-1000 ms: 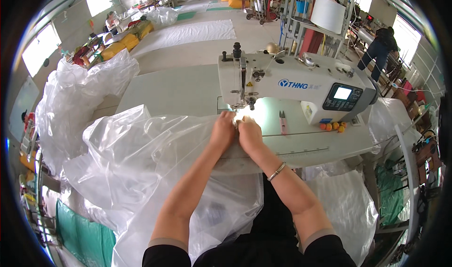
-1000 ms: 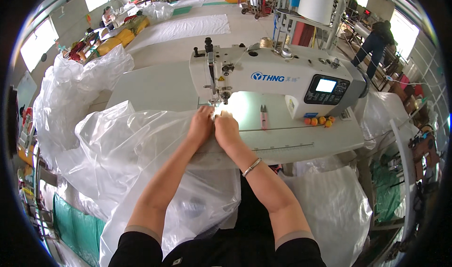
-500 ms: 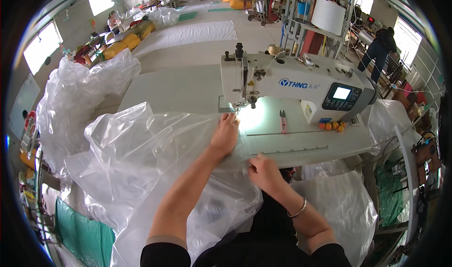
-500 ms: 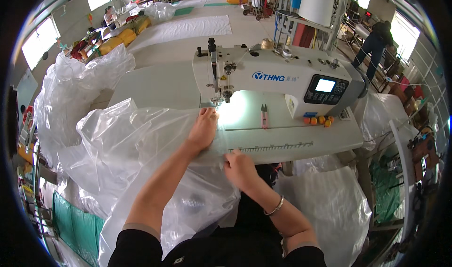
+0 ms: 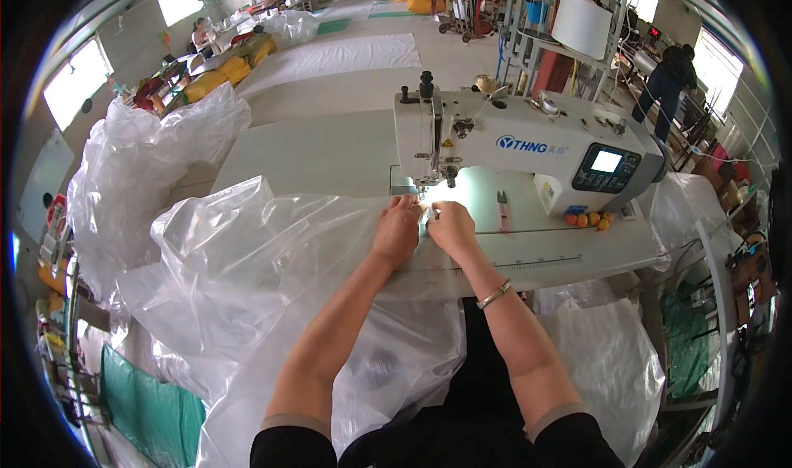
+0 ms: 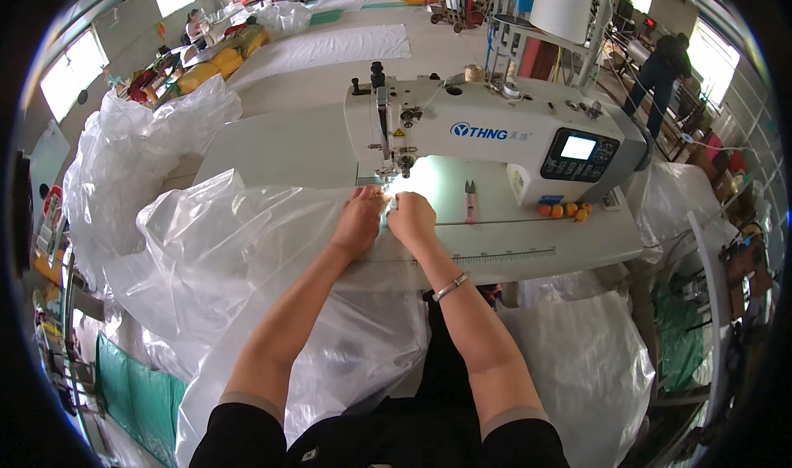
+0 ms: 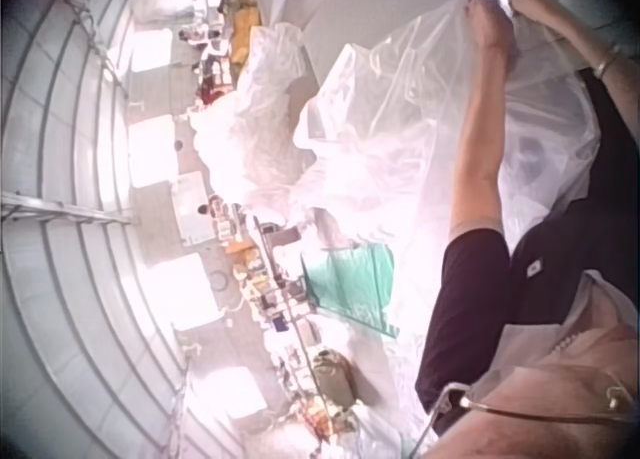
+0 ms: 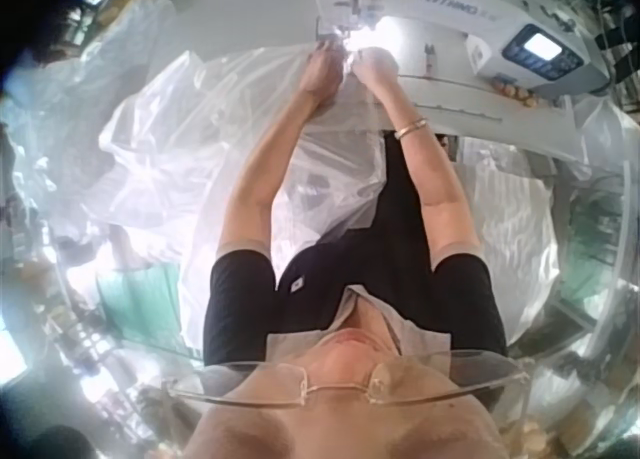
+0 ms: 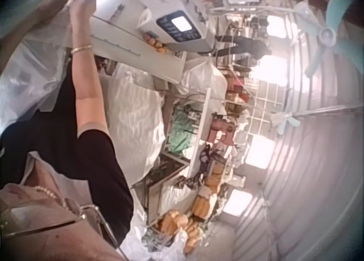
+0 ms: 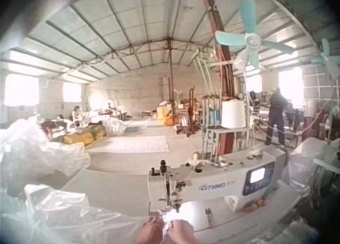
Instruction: The person aligns and sews large white plastic sheets using an industrial sewing machine. They repeatedly fold edges, guide the material under the needle, and trim excess plastic with scissors. The process is continuous, with the person handling the plastic to maintain alignment during stitching.
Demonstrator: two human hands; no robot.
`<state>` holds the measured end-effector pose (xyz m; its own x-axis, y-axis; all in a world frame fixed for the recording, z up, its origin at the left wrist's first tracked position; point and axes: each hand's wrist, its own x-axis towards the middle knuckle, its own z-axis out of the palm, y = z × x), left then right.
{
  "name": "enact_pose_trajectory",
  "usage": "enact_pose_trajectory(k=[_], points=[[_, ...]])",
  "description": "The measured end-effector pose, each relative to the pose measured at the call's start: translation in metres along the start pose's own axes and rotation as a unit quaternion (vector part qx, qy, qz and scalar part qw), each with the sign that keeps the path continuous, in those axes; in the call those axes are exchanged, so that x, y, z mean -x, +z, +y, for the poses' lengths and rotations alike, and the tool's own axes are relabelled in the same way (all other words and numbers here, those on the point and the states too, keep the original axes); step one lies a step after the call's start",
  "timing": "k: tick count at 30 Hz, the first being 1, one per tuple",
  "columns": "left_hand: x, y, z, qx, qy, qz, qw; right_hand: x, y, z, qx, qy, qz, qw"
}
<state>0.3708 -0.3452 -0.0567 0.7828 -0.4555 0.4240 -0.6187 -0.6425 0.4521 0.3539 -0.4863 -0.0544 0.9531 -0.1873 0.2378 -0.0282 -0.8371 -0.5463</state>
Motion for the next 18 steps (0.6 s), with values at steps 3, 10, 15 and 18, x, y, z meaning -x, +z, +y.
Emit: enact_pose_trajectory(k=[3, 10, 15, 18], points=[[-0.001, -0.002, 0.000, 0.019, -0.009, -0.019, 1.000, -0.013, -0.012, 0.001, -0.061, -0.017, -0.080, 0.995], [-0.002, 0.002, -0.004, 0.017, -0.010, -0.030, 0.999, -0.009, -0.024, -0.003, -0.018, -0.123, -0.108, 0.986], [-0.002, 0.003, -0.011, 0.181, -0.071, 0.077, 0.978, -0.014, -0.028, -0.029, 0.234, -0.224, -0.177, 0.929], [-0.004, 0.001, -0.005, 0.267, -0.059, 0.092, 0.958, -0.015, -0.032, -0.045, 0.286, -0.227, -0.217, 0.905]])
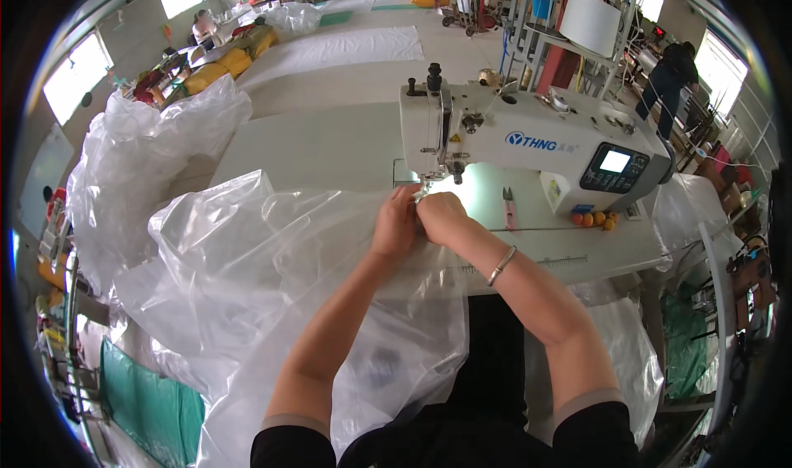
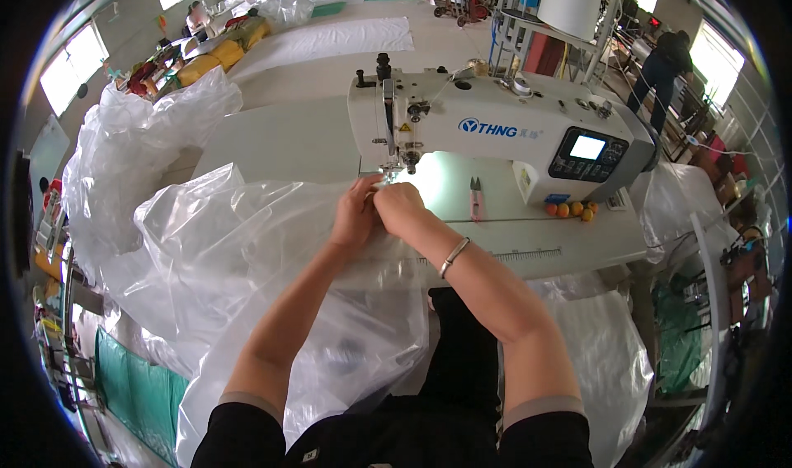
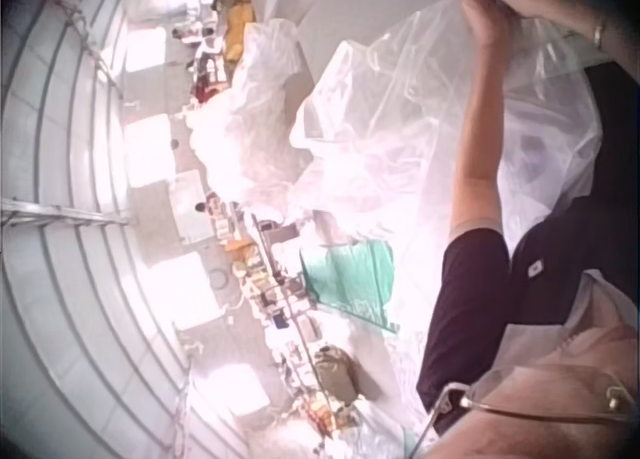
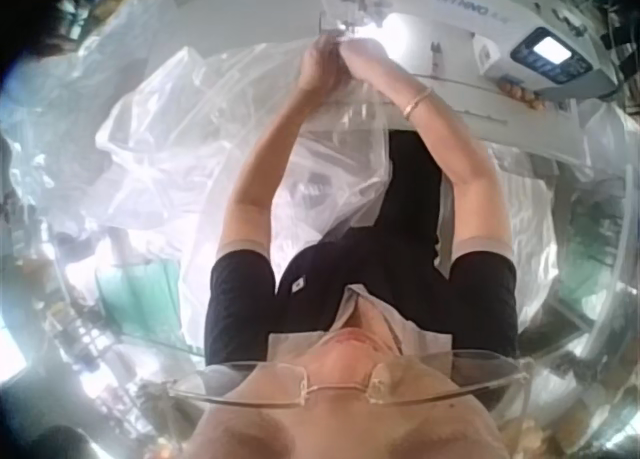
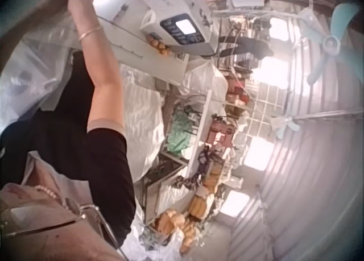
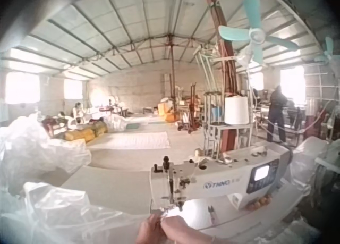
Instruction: The person aligns and sews large white plastic sheets using an industrial sewing machine. They repeatedly fold edges, guide the material under the needle, and trim excess plastic with scissors. The process is continuous, with the person handling the plastic to maintain alignment during stitching.
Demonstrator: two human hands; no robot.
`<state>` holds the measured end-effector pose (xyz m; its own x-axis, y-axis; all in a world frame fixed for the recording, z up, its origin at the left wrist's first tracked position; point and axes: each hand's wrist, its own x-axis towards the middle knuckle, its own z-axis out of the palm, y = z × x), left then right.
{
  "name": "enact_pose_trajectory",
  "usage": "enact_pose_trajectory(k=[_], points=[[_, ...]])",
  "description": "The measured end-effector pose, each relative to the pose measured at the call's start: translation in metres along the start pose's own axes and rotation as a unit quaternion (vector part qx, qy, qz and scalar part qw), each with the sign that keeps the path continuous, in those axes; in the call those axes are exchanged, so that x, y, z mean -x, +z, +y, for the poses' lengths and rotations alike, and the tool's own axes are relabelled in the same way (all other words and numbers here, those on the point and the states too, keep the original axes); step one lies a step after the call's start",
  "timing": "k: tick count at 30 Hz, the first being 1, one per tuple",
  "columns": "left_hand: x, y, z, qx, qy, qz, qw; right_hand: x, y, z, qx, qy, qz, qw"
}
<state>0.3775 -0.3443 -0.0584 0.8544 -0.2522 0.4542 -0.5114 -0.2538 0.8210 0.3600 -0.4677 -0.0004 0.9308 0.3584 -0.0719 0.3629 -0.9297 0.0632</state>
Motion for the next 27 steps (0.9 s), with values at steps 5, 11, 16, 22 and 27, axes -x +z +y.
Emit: enact_pose_trajectory(k=[5, 11, 16, 22, 27], points=[[-0.004, 0.003, 0.003, -0.081, 0.098, -0.063, 0.990, 0.013, 0.030, 0.003, -0.102, 0.076, 0.104, 0.986], [-0.011, -0.004, -0.004, -0.262, 0.110, -0.115, 0.952, 0.081, 0.050, -0.015, -0.239, 0.091, 0.286, 0.923], [-0.007, -0.001, -0.001, -0.337, 0.123, -0.092, 0.929, 0.125, 0.055, -0.033, -0.287, 0.078, 0.262, 0.918], [-0.005, -0.003, -0.003, -0.307, 0.150, -0.076, 0.937, 0.118, 0.041, -0.002, -0.388, 0.142, 0.265, 0.871], [-0.005, -0.005, 0.004, -0.324, 0.159, -0.094, 0.928, 0.109, 0.042, -0.019, -0.280, 0.174, 0.250, 0.910]])
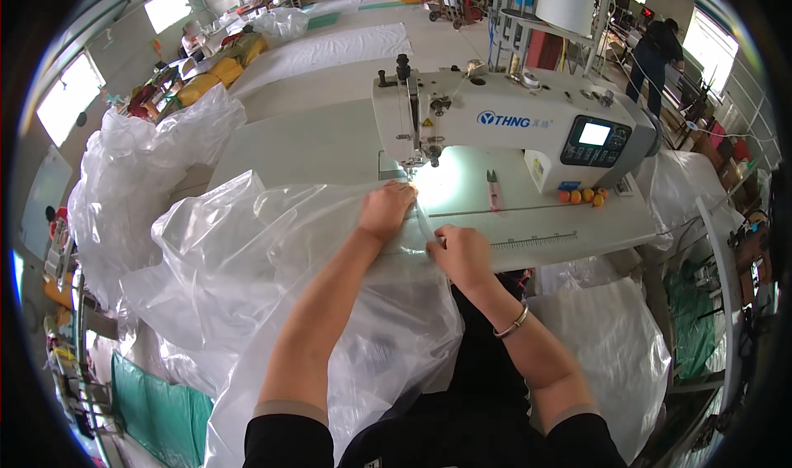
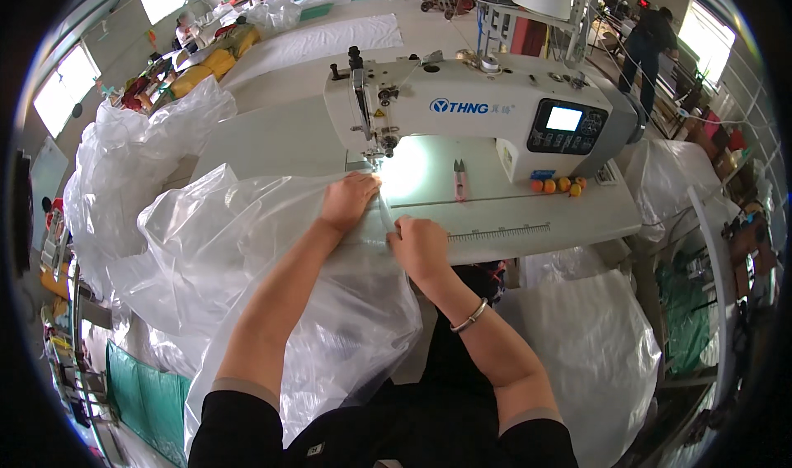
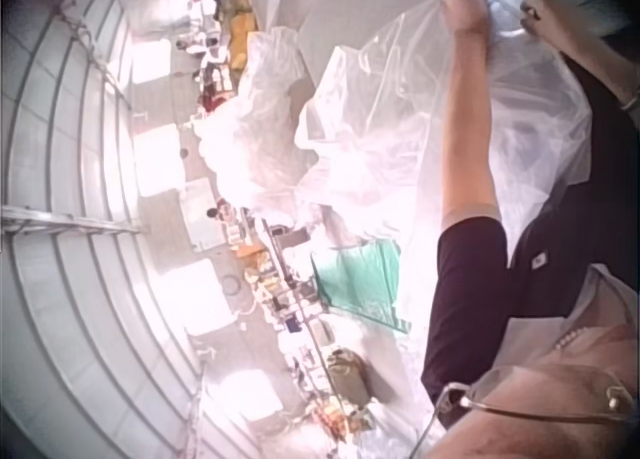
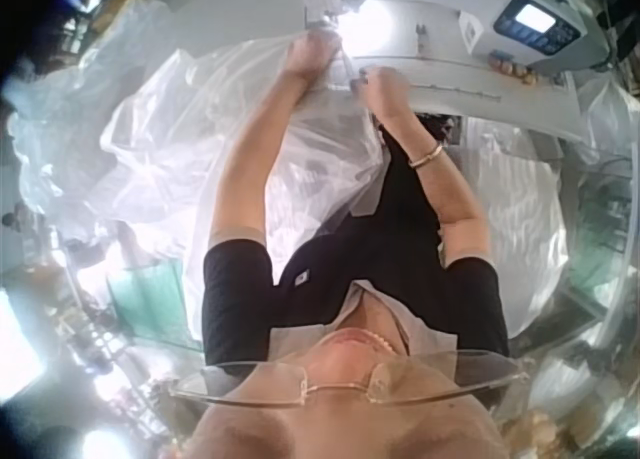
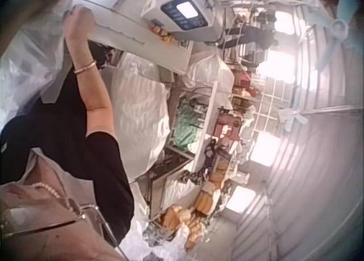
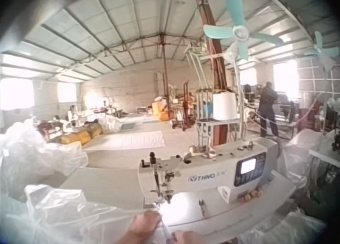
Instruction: The person aligns and sews large white plastic sheets using an industrial sewing machine. They repeatedly fold edges, guide the material under the needle, and trim excess plastic with scissors. The process is continuous, with the person handling the plastic to maintain alignment during stitching.
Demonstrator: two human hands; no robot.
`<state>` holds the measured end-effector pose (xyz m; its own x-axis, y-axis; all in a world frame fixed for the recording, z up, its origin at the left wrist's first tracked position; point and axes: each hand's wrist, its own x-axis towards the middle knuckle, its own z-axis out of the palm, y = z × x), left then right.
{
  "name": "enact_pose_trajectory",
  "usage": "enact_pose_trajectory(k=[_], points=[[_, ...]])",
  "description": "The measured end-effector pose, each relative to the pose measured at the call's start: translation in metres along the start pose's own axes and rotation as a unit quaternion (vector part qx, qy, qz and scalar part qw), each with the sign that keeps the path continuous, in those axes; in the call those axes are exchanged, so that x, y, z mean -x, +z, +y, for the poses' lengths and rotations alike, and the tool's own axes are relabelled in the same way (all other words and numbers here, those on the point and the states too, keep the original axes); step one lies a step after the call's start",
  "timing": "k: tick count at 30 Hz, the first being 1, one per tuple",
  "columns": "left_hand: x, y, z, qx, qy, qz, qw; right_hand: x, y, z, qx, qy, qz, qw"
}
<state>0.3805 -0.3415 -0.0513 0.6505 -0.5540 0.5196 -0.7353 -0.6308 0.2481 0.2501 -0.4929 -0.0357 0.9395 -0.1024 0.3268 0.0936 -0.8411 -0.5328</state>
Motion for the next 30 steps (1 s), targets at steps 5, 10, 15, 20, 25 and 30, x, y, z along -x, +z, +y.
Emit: enact_pose_trajectory(k=[5, 10, 15, 20, 25, 30], points=[[-0.007, -0.009, 0.007, -0.036, 0.029, -0.032, 0.998, 0.007, 0.024, -0.021, 0.203, -0.063, 0.021, 0.977], [-0.008, -0.001, -0.003, -0.044, 0.032, -0.009, 0.998, 0.010, 0.028, -0.033, 0.212, -0.134, -0.021, 0.968], [0.004, 0.001, 0.000, -0.014, 0.028, -0.021, 0.999, 0.018, 0.022, -0.025, 0.170, -0.114, -0.041, 0.978], [0.007, -0.007, 0.004, 0.014, 0.008, -0.035, 0.999, 0.022, 0.023, -0.029, 0.122, -0.094, -0.034, 0.988], [0.001, -0.017, 0.002, 0.036, -0.019, -0.070, 0.997, 0.015, 0.021, -0.034, 0.091, -0.084, -0.061, 0.990], [-0.012, -0.020, -0.004, 0.049, -0.050, -0.096, 0.993, 0.001, 0.027, -0.028, 0.108, -0.100, -0.036, 0.988]])
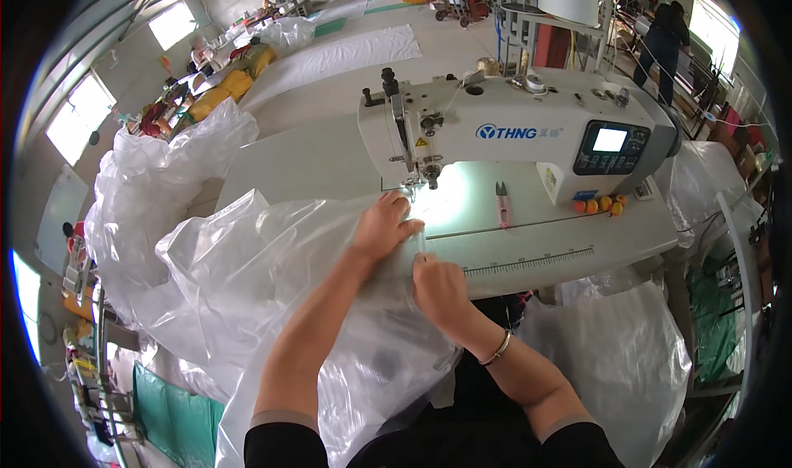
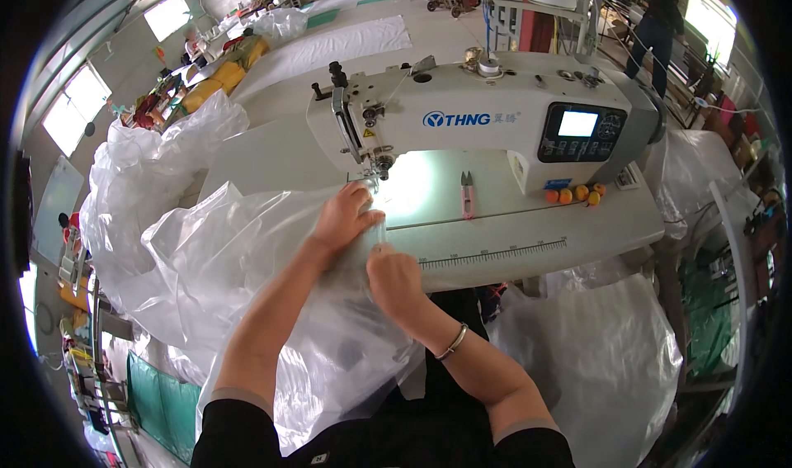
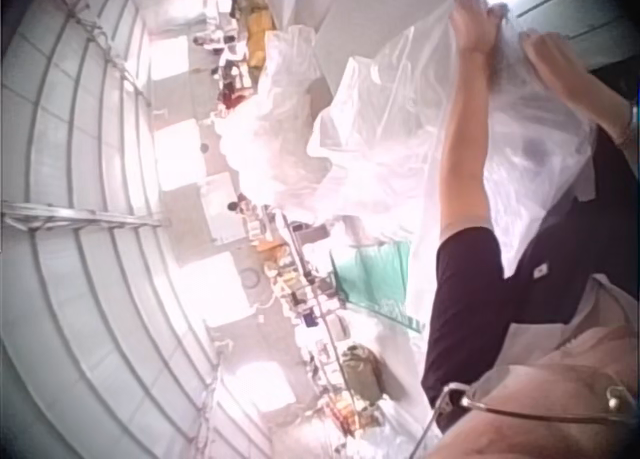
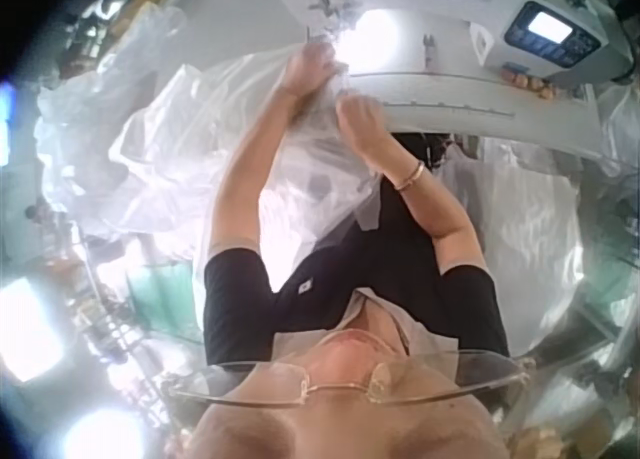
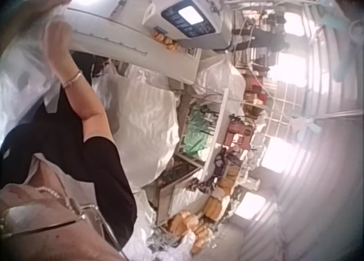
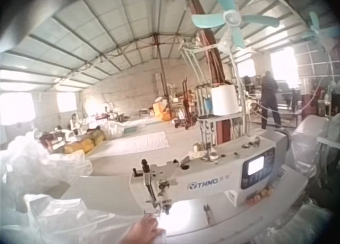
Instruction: The person aligns and sews large white plastic sheets using an industrial sewing machine. They repeatedly fold edges, guide the material under the needle, and trim excess plastic with scissors. The process is continuous, with the person handling the plastic to maintain alignment during stitching.
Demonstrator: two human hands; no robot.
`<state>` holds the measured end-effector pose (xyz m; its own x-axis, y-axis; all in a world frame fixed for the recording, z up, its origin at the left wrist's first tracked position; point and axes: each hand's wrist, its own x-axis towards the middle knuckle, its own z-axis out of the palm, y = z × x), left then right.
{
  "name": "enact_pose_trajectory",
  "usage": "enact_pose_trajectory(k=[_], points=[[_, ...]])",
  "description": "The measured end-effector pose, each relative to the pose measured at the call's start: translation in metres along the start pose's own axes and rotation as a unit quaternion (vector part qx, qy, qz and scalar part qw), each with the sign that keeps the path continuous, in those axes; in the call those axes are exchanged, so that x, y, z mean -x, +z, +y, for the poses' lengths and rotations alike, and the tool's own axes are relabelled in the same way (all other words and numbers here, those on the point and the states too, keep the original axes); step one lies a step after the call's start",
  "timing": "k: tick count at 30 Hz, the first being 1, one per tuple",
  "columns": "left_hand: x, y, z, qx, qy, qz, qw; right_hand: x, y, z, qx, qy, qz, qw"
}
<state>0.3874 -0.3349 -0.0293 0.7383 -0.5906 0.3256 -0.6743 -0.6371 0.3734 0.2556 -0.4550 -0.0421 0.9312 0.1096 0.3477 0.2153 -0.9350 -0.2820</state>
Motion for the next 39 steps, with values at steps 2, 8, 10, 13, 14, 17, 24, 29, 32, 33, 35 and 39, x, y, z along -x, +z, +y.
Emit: enact_pose_trajectory(k=[2, 8, 10, 13, 14, 17, 24, 29, 32, 33, 35, 39], points=[[0.002, -0.002, 0.000, 0.021, -0.015, -0.004, 1.000, -0.008, 0.004, 0.003, -0.008, 0.004, 0.006, 1.000], [0.105, -0.027, 0.061, 0.088, 0.023, -0.012, 0.996, -0.032, 0.016, 0.015, -0.068, 0.008, 0.066, 0.995], [0.160, -0.041, 0.094, 0.088, 0.028, -0.072, 0.993, -0.045, 0.022, 0.016, -0.031, 0.018, 0.073, 0.997], [0.239, -0.052, 0.130, 0.056, -0.050, -0.204, 0.976, -0.060, 0.033, 0.024, -0.005, 0.041, 0.057, 0.998], [0.269, -0.053, 0.139, 0.015, -0.084, -0.252, 0.964, -0.063, 0.040, 0.025, -0.026, 0.037, 0.073, 0.996], [0.368, -0.030, 0.100, -0.153, -0.178, -0.345, 0.909, -0.064, 0.036, 0.036, -0.081, 0.046, 0.076, 0.993], [0.479, -0.027, 0.038, -0.078, -0.371, -0.100, 0.920, 0.020, -0.012, 0.042, -0.280, 0.025, 0.262, 0.923], [0.360, 0.000, 0.137, 0.019, -0.216, 0.067, 0.974, 0.121, 0.001, -0.011, -0.550, 0.176, 0.044, 0.815], [0.378, 0.029, 0.121, -0.064, -0.289, 0.096, 0.950, 0.140, 0.043, -0.032, -0.621, 0.243, -0.008, 0.745], [0.406, 0.038, 0.096, -0.059, -0.311, 0.082, 0.945, 0.141, 0.060, -0.032, -0.617, 0.261, -0.028, 0.742], [0.442, 0.028, 0.087, -0.004, -0.399, 0.093, 0.912, 0.136, 0.056, -0.044, -0.572, 0.277, -0.141, 0.759], [0.456, -0.026, 0.122, 0.127, -0.419, 0.115, 0.892, 0.153, 0.075, -0.069, -0.630, 0.229, -0.195, 0.716]])
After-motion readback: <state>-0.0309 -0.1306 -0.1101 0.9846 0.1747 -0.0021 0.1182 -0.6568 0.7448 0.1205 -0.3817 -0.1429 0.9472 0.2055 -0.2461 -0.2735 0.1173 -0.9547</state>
